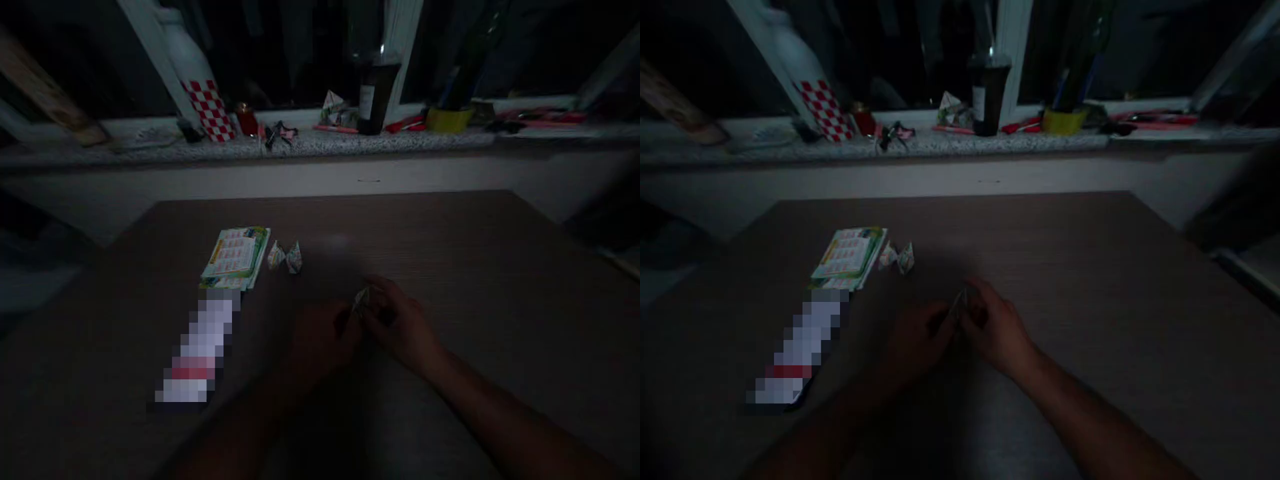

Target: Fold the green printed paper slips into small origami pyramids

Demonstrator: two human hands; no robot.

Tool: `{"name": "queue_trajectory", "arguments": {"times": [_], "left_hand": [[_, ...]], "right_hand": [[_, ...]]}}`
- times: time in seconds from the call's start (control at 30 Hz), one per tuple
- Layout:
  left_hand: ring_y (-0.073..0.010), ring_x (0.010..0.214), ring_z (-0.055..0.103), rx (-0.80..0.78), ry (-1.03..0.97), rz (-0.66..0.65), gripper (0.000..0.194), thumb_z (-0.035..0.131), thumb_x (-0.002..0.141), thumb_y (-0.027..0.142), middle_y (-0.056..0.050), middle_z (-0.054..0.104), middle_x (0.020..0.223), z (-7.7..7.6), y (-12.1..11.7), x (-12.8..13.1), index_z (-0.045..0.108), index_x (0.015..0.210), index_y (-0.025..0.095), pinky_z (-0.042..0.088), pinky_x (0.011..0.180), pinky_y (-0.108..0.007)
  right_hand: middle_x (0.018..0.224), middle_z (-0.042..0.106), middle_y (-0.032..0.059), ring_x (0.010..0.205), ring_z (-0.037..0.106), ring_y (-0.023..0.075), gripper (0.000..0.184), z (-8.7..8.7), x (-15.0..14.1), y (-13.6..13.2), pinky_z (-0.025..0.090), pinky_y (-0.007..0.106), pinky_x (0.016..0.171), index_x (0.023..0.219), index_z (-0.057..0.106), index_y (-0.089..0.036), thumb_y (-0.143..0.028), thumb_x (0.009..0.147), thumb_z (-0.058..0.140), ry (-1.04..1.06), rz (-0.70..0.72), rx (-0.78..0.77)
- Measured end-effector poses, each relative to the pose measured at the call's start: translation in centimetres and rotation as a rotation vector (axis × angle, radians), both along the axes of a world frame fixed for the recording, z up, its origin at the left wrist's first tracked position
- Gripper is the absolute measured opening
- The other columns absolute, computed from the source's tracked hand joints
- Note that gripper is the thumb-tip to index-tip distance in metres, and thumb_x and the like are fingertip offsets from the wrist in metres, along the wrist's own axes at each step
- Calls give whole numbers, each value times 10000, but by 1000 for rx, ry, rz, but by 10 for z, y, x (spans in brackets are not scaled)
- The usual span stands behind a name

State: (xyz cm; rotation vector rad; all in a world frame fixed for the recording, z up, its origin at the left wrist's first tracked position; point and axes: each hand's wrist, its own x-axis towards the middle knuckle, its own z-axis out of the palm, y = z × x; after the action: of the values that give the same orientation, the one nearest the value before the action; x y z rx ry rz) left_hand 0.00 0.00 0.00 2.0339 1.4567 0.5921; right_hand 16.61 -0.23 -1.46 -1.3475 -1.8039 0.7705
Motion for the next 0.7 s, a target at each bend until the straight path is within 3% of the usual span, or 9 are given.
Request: {"name": "queue_trajectory", "arguments": {"times": [0.13,0.5,0.7], "left_hand": [[-180,728,663,6,-29,31,281,481,850,318,-35,731,861,-1,2,0,679,1001,188,441,645,-263],[-156,641,599,-159,-163,156,201,507,796,291,-24,661,703,-1,9,1,656,777,157,393,586,-250],[-122,598,518,-336,-556,133,128,577,712,280,13,566,644,-9,13,-2,585,710,153,374,557,-223]], "right_hand": [[763,667,-22,659,648,133,434,-3,-2,-1,485,223,601,1221,431,-234,-195,814,577,22,22,34],[645,595,-30,527,601,122,197,2,-7,2,406,195,475,875,436,-215,-178,757,589,-95,-59,153],[617,569,-25,525,557,102,90,0,-2,5,428,193,499,768,517,-197,-133,787,577,-82,52,301]]}}
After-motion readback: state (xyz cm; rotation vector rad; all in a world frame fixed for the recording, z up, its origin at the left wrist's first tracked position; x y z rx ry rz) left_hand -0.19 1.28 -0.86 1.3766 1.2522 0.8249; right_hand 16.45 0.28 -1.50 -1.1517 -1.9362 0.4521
